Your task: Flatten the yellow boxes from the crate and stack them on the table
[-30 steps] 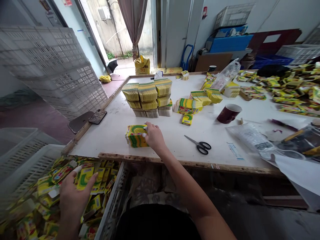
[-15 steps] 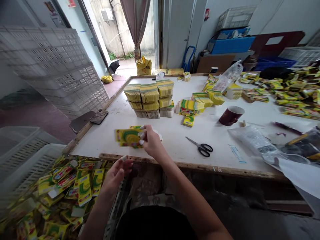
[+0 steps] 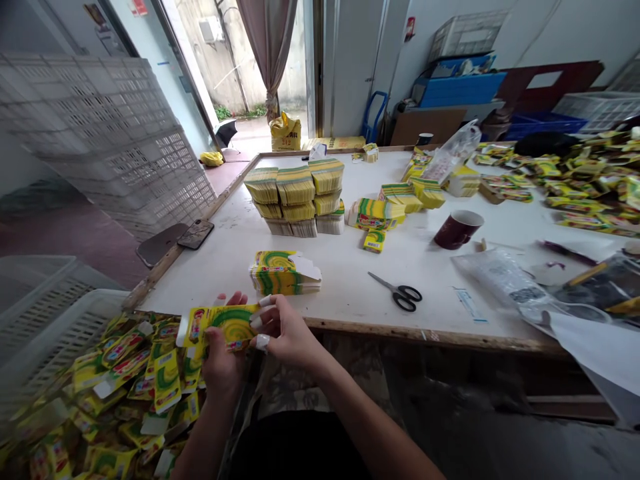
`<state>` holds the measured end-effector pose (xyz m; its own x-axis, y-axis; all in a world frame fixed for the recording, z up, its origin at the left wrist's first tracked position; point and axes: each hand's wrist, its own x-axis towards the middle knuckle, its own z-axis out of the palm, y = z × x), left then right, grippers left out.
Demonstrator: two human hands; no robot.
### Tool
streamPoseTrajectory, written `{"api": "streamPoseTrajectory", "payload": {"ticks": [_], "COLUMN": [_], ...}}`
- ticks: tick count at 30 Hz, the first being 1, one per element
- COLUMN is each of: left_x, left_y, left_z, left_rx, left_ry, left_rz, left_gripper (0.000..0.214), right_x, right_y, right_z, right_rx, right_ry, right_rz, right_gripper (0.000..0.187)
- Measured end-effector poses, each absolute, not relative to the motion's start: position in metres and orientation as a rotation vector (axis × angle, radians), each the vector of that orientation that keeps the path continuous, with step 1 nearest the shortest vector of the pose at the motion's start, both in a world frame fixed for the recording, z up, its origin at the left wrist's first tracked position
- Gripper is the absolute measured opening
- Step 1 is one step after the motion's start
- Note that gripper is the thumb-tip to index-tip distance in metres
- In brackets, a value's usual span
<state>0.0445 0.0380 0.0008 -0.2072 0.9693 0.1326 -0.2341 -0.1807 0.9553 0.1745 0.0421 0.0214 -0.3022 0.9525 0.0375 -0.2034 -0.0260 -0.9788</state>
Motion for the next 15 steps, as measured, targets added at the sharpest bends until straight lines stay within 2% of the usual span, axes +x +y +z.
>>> {"api": "streamPoseTrajectory", "payload": {"ticks": [4, 7, 9, 12, 15], "left_x": [0.052, 0.055, 0.055, 0.051, 0.043], "left_y": [0.039, 0.042, 0.044, 0.045, 0.043], "left_z": [0.013, 0.015, 0.011, 0.000, -0.008], "left_rx": [0.716, 0.560, 0.505, 0.532, 0.652], "left_ry": [0.793, 0.723, 0.771, 0.853, 0.935], "left_rz": [1.613, 1.655, 1.654, 1.619, 1.533], "left_gripper": [0.037, 0.029, 0.028, 0.031, 0.044], "right_x": [0.172, 0.164, 0.160, 0.158, 0.162], "right_y": [0.031, 0.022, 0.020, 0.024, 0.030], "right_z": [0.028, 0.029, 0.025, 0.015, 0.008], "right_rx": [-0.777, -0.891, -0.974, -1.031, -1.008], "right_ry": [-1.270, -1.409, -1.513, -1.481, -1.344], "right_rz": [1.668, 1.506, 1.367, 1.311, 1.313], "right_gripper": [0.067, 0.074, 0.071, 0.055, 0.039]}}
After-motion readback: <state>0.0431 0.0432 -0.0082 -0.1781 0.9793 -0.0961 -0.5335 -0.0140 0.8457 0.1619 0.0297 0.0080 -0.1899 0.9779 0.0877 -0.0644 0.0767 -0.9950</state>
